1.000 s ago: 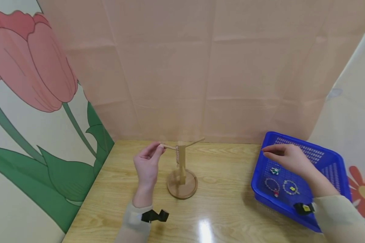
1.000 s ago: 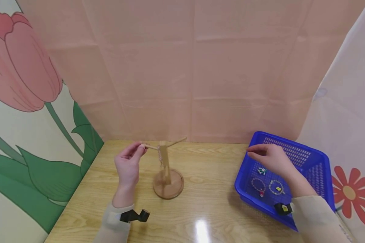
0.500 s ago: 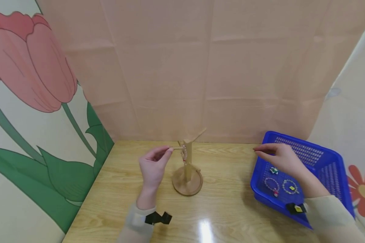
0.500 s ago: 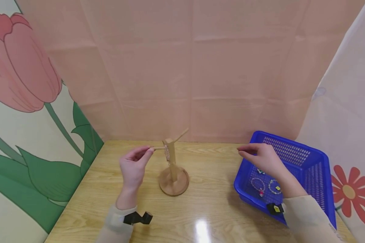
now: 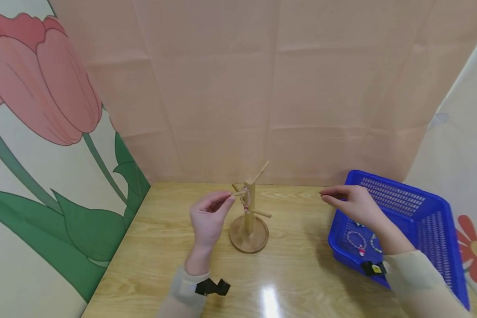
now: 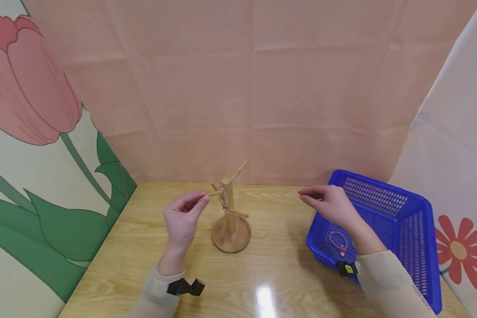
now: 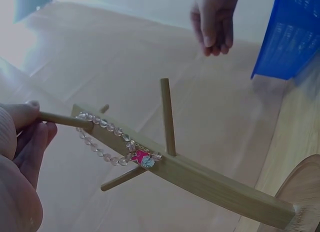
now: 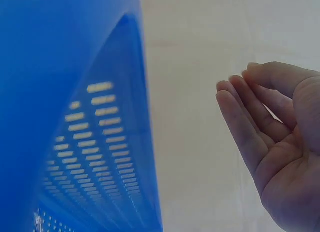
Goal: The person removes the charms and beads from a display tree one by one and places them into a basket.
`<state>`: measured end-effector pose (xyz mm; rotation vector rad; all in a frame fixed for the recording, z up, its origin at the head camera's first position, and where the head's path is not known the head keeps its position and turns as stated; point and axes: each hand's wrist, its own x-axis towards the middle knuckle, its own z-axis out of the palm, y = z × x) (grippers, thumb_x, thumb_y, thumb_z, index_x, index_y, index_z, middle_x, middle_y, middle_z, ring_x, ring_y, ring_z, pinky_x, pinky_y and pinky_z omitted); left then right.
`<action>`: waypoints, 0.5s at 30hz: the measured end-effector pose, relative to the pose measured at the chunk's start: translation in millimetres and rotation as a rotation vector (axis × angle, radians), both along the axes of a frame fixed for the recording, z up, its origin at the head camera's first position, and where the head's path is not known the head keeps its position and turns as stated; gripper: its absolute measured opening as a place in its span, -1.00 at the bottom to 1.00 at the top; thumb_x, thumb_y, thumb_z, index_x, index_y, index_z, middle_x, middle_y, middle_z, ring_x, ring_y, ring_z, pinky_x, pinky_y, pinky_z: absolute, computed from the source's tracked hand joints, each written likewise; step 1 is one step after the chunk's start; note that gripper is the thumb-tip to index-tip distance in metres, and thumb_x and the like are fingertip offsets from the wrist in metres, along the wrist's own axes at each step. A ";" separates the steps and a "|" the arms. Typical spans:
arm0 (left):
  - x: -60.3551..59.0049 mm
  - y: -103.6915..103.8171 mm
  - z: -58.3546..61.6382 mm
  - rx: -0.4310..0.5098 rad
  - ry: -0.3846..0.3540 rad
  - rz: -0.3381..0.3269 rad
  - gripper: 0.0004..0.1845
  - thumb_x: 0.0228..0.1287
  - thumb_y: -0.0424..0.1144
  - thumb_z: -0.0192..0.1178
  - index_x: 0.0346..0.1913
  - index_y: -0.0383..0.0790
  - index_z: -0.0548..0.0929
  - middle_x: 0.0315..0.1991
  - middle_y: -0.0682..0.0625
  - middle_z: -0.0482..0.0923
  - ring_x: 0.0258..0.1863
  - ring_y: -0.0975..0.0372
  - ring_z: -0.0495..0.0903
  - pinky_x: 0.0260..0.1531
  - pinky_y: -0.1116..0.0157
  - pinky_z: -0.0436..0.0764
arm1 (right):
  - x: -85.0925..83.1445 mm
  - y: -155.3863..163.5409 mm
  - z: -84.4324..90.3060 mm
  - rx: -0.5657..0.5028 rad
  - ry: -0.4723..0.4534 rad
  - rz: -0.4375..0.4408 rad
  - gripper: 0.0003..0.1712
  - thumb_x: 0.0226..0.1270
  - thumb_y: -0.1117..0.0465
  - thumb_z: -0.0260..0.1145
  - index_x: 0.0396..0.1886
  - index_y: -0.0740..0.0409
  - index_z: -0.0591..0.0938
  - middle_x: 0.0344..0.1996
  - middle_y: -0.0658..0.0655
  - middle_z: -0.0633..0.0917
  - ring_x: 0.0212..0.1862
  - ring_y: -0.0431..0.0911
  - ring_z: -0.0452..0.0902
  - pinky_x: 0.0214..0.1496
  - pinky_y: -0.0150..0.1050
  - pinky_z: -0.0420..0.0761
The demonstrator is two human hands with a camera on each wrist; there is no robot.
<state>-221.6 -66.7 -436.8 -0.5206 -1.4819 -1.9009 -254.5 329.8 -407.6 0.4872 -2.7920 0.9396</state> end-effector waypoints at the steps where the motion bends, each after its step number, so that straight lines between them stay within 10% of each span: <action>1: -0.1 1.2 -0.3 -0.002 0.001 -0.002 -0.85 0.11 -0.68 0.50 -0.25 -0.63 0.76 -0.24 -0.18 0.82 -0.29 0.27 0.81 -0.25 0.39 0.86 | -0.1 -2.0 0.3 -0.007 0.005 0.003 -0.72 0.55 0.03 0.45 0.07 0.07 0.84 -0.07 0.11 0.86 -0.12 -0.20 0.76 -0.17 -0.47 0.73; 15: -1.3 20.2 -3.1 -0.115 0.182 0.034 -0.83 0.09 -0.68 0.53 -0.26 -0.48 0.83 -0.26 -0.30 0.80 -0.25 0.19 0.83 -0.24 0.21 0.89 | 0.9 -44.9 -1.0 -0.164 -0.028 0.019 -0.73 0.55 0.03 0.45 0.05 0.07 0.85 -0.06 0.09 0.85 -0.10 -0.14 0.78 -0.18 -0.41 0.79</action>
